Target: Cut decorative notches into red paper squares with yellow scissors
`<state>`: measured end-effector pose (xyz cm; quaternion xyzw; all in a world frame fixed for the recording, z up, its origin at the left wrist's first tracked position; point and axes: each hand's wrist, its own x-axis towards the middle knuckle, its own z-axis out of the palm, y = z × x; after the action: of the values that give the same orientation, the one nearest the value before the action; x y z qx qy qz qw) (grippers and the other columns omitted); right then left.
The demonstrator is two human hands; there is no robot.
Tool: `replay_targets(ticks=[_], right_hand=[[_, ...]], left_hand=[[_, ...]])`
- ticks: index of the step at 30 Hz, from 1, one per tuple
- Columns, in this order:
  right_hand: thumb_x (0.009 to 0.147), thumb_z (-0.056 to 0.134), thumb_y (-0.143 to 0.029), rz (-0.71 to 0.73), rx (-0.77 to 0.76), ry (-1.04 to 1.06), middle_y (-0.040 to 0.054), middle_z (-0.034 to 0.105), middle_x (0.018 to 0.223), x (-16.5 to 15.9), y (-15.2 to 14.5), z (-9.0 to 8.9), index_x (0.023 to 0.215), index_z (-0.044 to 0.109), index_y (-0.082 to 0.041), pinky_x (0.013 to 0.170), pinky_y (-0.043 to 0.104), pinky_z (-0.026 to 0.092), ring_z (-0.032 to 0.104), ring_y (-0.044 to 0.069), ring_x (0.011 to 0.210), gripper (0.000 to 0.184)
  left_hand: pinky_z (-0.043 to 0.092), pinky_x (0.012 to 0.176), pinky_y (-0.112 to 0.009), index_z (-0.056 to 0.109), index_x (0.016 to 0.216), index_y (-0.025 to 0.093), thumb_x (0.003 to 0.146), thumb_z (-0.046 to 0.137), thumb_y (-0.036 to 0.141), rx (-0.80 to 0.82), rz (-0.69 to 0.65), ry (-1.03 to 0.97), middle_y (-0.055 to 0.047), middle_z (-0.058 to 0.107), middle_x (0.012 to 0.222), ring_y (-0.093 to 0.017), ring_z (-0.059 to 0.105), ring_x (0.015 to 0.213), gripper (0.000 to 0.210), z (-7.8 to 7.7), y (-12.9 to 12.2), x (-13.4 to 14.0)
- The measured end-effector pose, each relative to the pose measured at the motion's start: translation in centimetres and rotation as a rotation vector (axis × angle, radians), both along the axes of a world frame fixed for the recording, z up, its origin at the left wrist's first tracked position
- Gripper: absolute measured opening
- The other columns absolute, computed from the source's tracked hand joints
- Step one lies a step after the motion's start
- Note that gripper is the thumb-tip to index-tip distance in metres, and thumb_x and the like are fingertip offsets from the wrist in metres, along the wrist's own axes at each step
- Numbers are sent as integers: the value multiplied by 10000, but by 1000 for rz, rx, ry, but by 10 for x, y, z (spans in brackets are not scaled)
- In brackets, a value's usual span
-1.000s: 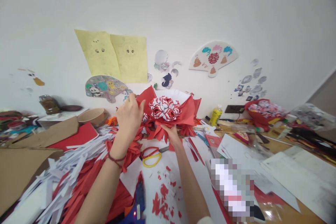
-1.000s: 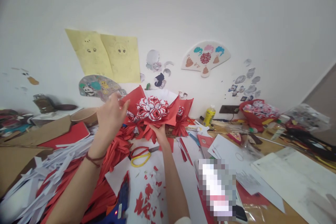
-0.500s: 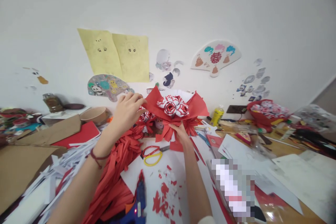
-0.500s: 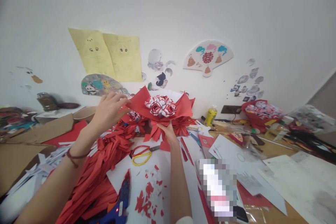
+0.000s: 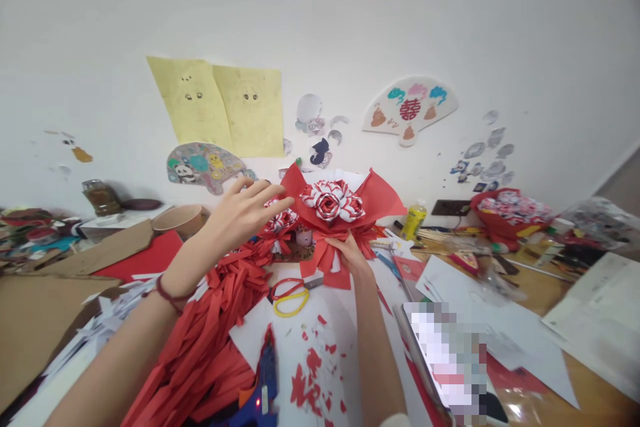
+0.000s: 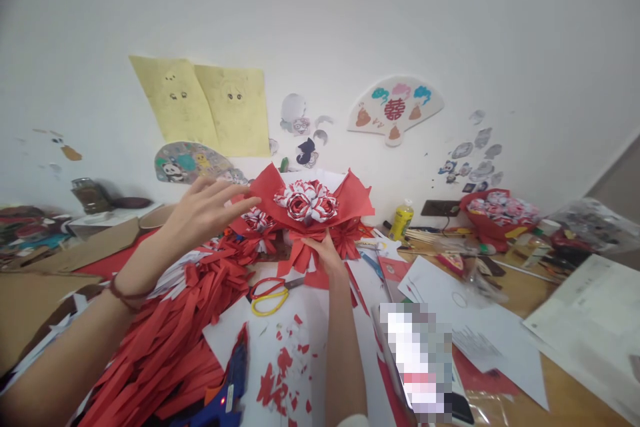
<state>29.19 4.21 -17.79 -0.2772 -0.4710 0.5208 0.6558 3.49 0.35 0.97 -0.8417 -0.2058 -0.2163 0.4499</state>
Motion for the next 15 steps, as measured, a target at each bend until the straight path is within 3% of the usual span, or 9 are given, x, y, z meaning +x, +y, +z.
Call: replay_targets(ticks=[4,8,10,12,14,15], right_hand=[[652,788,-271,8,16,-2,-14,672,1186,2,1,-1,1153,585,-287,1045,416,442,608,217,1132,541],[693,774,-276,39,51,-33,2,674,1177,2,-5,4,1128,612,-260,1052,424,437,606,221,1126,465],[728,769,-291,52,66,-54,48,649,1209,1,-10,9,1138,606,-232,1012,440,467,603,225,1112,444],[916,546,-344,62,74,-72,44,620,1214,-1,-14,13,1091,636,-213,949,393,499,573,222,1158,236],[984,384,-362,76,78,-86,44,604,1221,-2,-18,16,1054,652,-213,916,370,510,544,216,1200,314],[983,389,-376,83,80,-89,46,601,1235,-2,-21,18,1038,656,-235,929,356,502,530,204,1221,307]], left_hand=[[422,792,-338,611,1086,201,875,515,68,261,-80,108,-76,663,1152,-170,597,921,268,2,-4,-5],[457,796,-314,643,938,202,848,571,90,444,-203,105,-45,693,1012,-152,611,906,161,-1,-3,-7],[476,761,-299,649,904,205,837,586,100,518,-203,107,-26,695,915,-140,617,840,139,-5,-2,-8],[488,706,-286,654,885,206,822,601,104,587,-165,68,-12,686,821,-130,613,748,131,-11,-2,-7],[482,647,-278,658,907,197,799,622,93,613,-136,-44,-11,683,774,-130,611,689,154,-17,-1,-3],[473,619,-276,656,942,187,786,633,84,605,-129,-120,-17,687,767,-135,616,682,189,-21,0,0]])
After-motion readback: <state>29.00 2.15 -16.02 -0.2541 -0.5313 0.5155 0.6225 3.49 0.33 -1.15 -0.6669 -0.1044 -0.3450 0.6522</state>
